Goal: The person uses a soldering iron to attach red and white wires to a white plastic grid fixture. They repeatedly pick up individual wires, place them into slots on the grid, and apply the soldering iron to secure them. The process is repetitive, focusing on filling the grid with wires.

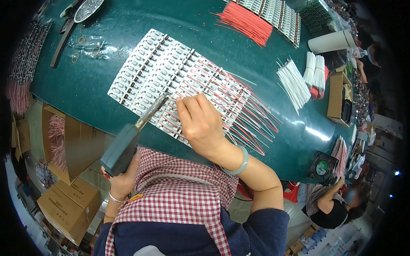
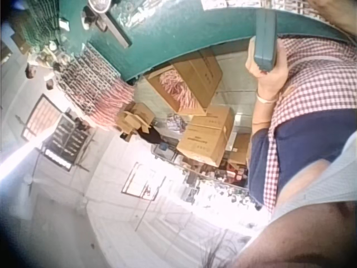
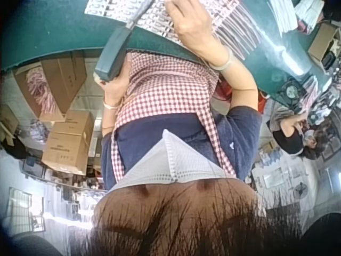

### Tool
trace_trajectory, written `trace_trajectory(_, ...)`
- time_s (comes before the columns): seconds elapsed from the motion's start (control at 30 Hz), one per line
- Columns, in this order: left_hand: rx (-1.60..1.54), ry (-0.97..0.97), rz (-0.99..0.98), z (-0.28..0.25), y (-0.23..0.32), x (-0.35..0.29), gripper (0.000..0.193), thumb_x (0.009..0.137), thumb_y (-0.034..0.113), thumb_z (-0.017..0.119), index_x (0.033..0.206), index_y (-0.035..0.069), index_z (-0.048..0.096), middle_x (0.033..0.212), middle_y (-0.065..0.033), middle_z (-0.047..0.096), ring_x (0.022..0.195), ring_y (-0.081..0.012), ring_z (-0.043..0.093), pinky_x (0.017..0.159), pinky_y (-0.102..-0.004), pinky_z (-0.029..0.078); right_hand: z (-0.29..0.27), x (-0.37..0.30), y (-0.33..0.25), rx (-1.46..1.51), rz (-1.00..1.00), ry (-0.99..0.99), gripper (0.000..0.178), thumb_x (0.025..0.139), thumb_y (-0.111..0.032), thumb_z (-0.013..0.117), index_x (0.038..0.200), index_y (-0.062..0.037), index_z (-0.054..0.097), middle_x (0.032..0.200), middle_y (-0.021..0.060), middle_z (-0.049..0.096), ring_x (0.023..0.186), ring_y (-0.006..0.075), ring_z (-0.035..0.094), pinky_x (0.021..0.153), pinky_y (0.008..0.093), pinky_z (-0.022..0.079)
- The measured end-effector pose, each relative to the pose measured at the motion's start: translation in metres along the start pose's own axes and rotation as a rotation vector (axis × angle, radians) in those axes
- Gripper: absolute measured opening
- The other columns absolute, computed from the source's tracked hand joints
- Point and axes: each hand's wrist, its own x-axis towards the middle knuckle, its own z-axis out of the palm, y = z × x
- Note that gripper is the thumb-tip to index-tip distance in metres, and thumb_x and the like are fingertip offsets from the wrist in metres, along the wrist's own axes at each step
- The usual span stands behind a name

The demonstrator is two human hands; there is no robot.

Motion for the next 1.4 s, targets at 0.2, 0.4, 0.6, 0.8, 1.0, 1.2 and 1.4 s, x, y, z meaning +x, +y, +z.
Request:
trace_trajectory(0.2,0.013,-0.014,0.015,0.002,0.0,0.002,0.018,0.075,-0.007,0.072,0.092,-0.006,0.068,0.089,-0.0135,0.068,0.07,-0.0201,0.066,0.063,-0.0287,0.053,0.002,0.0,0.0,-0.012,-0.007,0.007,0.032,0.069,-0.001,0.066,0.1,0.0091,0.067,0.09,0.0121,0.06,0.078,0.025,0.057,0.061,0.0333,0.049)
trace_trajectory(0.4,0.033,-0.022,0.018,0.001,0.003,0.004,0.015,0.075,-0.006,0.072,0.089,-0.005,0.068,0.086,-0.0129,0.067,0.067,-0.02,0.065,0.06,-0.0289,0.052,0.001,0.001,-0.001,-0.018,-0.001,-0.007,0.032,0.07,0.0,0.065,0.1,0.0097,0.066,0.089,0.0118,0.059,0.078,0.025,0.056,0.06,0.0329,0.049)
trace_trajectory(0.6,0.004,0.029,0.008,0.0,-0.004,-0.004,0.018,0.075,-0.004,0.074,0.093,-0.006,0.07,0.087,-0.0137,0.068,0.069,-0.0211,0.067,0.062,-0.029,0.053,0.002,0.001,-0.001,-0.021,-0.005,0.001,0.03,0.07,0.0,0.065,0.098,0.01,0.067,0.088,0.0121,0.058,0.078,0.025,0.056,0.061,0.0334,0.05)
trace_trajectory(0.8,-0.021,0.04,-0.021,-0.004,-0.006,-0.011,0.025,0.076,-0.002,0.075,0.1,-0.008,0.069,0.093,-0.0161,0.07,0.076,-0.0224,0.07,0.068,-0.0291,0.056,0.001,0.001,-0.004,-0.032,0.038,-0.007,0.032,0.069,0.002,0.065,0.1,0.0046,0.068,0.09,0.0105,0.063,0.078,0.0249,0.059,0.061,0.0336,0.051)
trace_trajectory(1.0,-0.005,0.031,-0.004,-0.005,-0.003,-0.011,0.027,0.077,-0.003,0.075,0.102,-0.008,0.069,0.094,-0.0166,0.071,0.076,-0.0227,0.07,0.068,-0.0292,0.055,0.001,0.0,-0.002,-0.012,-0.025,0.024,0.033,0.069,0.0,0.066,0.101,0.0088,0.066,0.09,0.0121,0.06,0.08,0.0249,0.057,0.061,0.0332,0.05)
trace_trajectory(1.2,-0.016,0.02,0.006,-0.006,-0.003,-0.01,0.023,0.077,-0.004,0.074,0.099,-0.008,0.069,0.092,-0.0159,0.07,0.075,-0.0217,0.07,0.066,-0.0287,0.054,0.001,-0.003,-0.009,-0.008,-0.013,0.002,0.034,0.069,-0.001,0.066,0.102,0.0079,0.066,0.09,0.0116,0.06,0.08,0.0248,0.057,0.062,0.033,0.05)
trace_trajectory(1.4,-0.047,0.013,-0.013,-0.002,-0.004,-0.01,0.018,0.076,-0.006,0.072,0.094,-0.007,0.068,0.09,-0.0144,0.068,0.073,-0.0199,0.068,0.064,-0.0281,0.053,0.004,-0.004,-0.009,-0.023,-0.007,0.007,0.031,0.071,0.0,0.066,0.102,0.0081,0.066,0.09,0.0118,0.059,0.08,0.0247,0.056,0.062,0.033,0.05)
